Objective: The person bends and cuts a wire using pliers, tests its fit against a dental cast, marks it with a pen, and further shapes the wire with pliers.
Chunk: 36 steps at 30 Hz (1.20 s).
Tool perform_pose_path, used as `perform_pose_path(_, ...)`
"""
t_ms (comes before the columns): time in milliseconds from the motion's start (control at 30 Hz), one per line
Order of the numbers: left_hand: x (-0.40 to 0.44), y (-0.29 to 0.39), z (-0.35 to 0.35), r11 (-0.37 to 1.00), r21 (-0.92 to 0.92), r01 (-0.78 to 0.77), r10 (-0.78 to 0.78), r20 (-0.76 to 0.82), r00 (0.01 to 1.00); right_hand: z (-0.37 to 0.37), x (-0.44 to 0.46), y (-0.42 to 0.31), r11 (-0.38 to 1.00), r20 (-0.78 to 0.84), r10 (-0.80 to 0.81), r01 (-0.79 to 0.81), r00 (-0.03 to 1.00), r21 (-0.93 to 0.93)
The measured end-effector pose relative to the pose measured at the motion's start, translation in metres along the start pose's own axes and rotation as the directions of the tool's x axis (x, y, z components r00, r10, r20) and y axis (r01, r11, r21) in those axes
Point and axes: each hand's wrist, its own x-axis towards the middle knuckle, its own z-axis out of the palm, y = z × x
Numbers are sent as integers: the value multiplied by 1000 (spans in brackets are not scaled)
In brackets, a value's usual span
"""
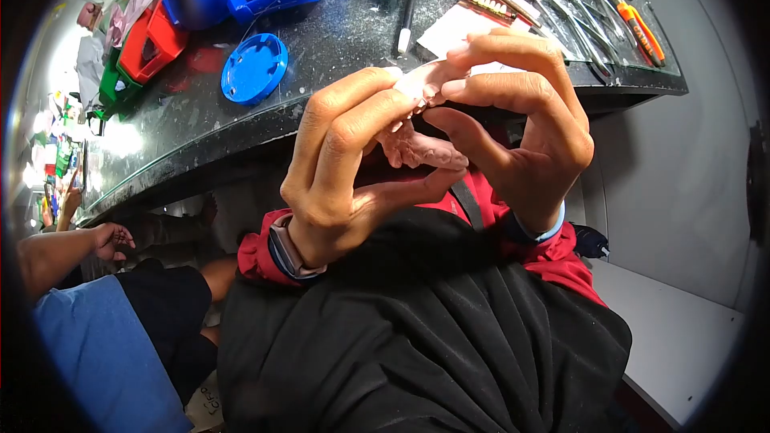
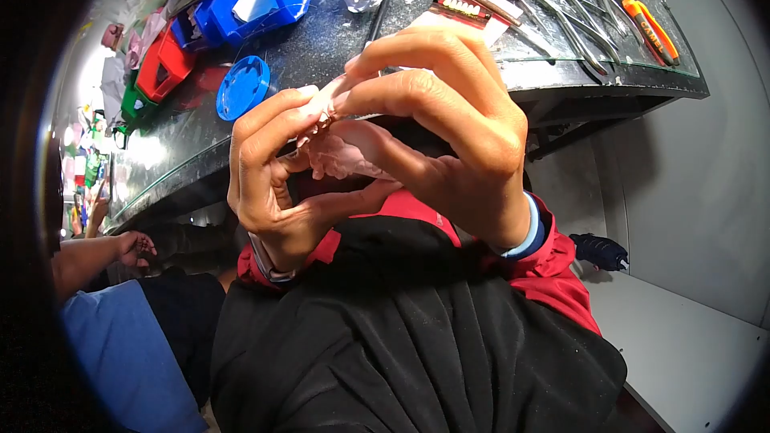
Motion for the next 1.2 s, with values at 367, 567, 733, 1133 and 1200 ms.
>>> perform_pose_path(367, 1, -1, -6, 996, -91, 18, -9, 97, 995, 2, -1, 12, 992, 87, -122, 119, 989, 42)
perform_pose_path(567, -3, -3, -5, 989, -148, 25, -13, 82, 997, -4, 8, 9, 976, 149, -212, 216, 966, -15)
perform_pose_path(733, -2, -2, -4, 988, -153, -28, 38, 65, 997, -8, 11, 7, 970, 170, -242, 244, 955, 11)
perform_pose_path(1133, -1, -1, 3, 969, -241, -51, 46, -26, 999, -13, 13, 6, 967, 195, -250, 236, 948, 93)
perform_pose_path(1200, -2, -1, -2, 978, -200, -66, 74, 32, 997, -13, 13, 7, 967, 200, -249, 231, 948, 110)
